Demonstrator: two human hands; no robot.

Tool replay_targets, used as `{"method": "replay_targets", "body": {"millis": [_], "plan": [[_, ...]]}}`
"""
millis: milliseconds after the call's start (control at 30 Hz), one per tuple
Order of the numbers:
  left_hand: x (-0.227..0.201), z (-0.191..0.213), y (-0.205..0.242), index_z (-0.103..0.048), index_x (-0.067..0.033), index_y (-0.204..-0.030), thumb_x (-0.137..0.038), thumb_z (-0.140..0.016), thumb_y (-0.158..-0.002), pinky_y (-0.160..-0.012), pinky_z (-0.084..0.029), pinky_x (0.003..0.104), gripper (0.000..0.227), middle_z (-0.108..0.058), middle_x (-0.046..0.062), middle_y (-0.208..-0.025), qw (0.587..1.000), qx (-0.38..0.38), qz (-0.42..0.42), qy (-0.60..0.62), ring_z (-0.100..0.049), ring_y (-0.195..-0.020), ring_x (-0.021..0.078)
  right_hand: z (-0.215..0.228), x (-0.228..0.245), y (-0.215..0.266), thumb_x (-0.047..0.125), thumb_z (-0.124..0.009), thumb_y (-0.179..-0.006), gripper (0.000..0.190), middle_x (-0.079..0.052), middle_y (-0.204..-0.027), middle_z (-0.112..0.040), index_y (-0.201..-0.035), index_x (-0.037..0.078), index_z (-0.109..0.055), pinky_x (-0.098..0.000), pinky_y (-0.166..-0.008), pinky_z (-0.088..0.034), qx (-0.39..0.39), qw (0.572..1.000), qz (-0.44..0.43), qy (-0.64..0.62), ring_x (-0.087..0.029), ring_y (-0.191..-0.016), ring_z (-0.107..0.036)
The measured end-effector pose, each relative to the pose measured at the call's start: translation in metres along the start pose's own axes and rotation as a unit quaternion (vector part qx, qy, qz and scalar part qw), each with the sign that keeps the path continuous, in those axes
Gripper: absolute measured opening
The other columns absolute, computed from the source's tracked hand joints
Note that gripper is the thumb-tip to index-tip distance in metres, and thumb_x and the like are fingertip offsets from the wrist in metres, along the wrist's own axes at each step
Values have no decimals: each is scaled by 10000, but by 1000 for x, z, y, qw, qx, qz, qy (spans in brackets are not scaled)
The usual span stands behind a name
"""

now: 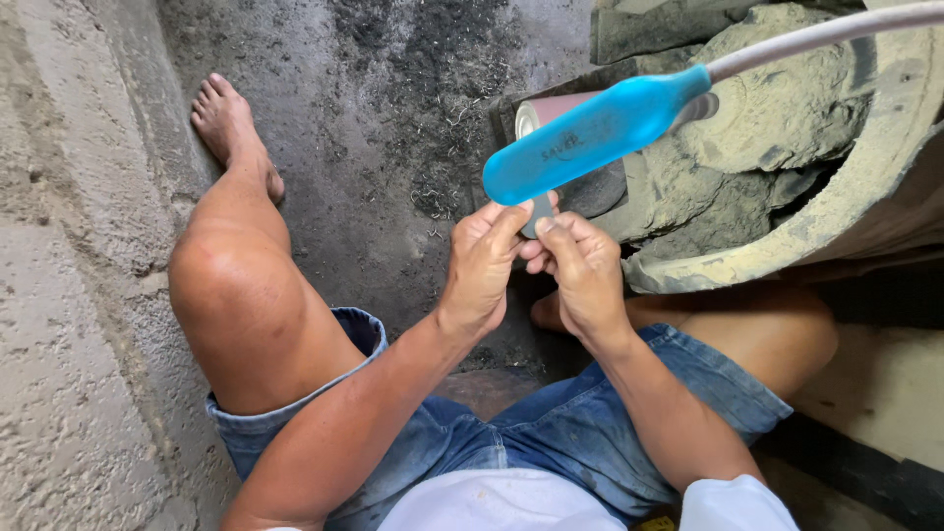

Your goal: The person sits on the floor and uses a rotating grinding wheel to smooth the edges of a small grey stone. They hold the stone with both hands and repeatedly press it against the spinning wheel, rotating the stone to grind different sides.

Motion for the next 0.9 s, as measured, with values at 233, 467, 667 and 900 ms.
{"method": "replay_targets", "body": {"millis": [233,467,667,900], "plan": [[-16,-14,1,-719,-58,-1036,-454,-577,-1003,-533,-438,294,423,-655,70,-798,996,20,17,86,-501,-642,128,-6,11,-5,200,-651,-1007,206,-150,-768,-745,-931,18,-711,-240,-578,-624,22,999,-18,-39,-110,-582,-701],[-21,-18,-10,-701,-55,-1009,-814,-326,-948,-667,-457,319,849,-677,99,-829,980,94,31,171,-532,-722,162,-13,21,-19,235,-673,-989,240,-134,-755,-734,-942,5,-722,-218,-583,-610,14,999,11,-35,-83,-562,-670],[-22,-17,0,-697,-61,-1022,-803,-307,-958,-693,-454,314,841,-656,84,-828,978,115,31,170,-538,-740,162,-8,13,-14,230,-674,-989,238,-137,-748,-726,-936,4,-721,-229,-593,-617,1,999,17,-31,-86,-558,-668],[-3,-2,-1,-628,-14,-1369,-852,-245,-938,-698,-460,319,1017,-677,180,-1332,985,85,72,130,-653,-931,209,5,-4,-1,229,-680,-980,253,-161,-716,-718,-932,-16,-723,-255,-581,-614,-9,998,-30,-56,-117,-539,-671]]}}
Point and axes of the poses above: each hand's wrist, its own y-axis away from the middle knuckle, its own z-axis out of the back of the hand, x = y × z, the point moved 3 cm from there along -y, towards the middle knuckle
